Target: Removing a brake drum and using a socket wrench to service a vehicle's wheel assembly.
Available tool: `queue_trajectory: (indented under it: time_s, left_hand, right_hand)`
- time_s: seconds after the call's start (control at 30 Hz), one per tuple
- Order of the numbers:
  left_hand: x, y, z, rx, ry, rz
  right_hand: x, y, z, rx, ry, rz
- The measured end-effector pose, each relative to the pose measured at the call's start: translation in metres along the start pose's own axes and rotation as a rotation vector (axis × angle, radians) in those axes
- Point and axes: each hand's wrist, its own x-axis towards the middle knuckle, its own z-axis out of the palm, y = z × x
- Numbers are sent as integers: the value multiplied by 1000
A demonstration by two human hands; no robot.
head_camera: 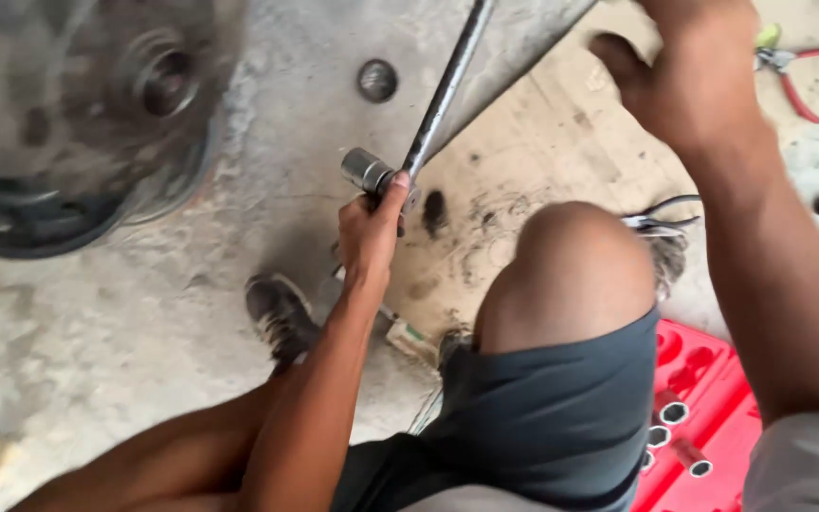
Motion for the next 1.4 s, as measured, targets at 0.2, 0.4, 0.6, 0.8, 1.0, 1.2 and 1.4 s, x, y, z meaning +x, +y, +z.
queue_trajectory:
  time_s: [0.2,0.4,0.6,0.8,1.0,1.2,1.4]
  left_hand:
    - [26,-12,49,405,-9,139]
    - [40,17,112,496,-150,362]
    - [81,19,170,583,-316,512]
    - [161,-5,167,833,-453,1019]
    - [169,53,54,1062,-610,1113]
    - [174,63,15,1055,-386,944]
    - [173,55,8,1095,-208,1134]
  right_hand:
    - [-155,-34,84,316,141,572]
    - [-200,-86,122,693,316,1117]
    - [-189,-74,123,538,393,1024]
    - [-182,-75,130,463,228,708]
    - [-195,-51,147,568,269,769]
    - [-142,8,94,517,217,507]
    - [-114,26,138,615,64,544]
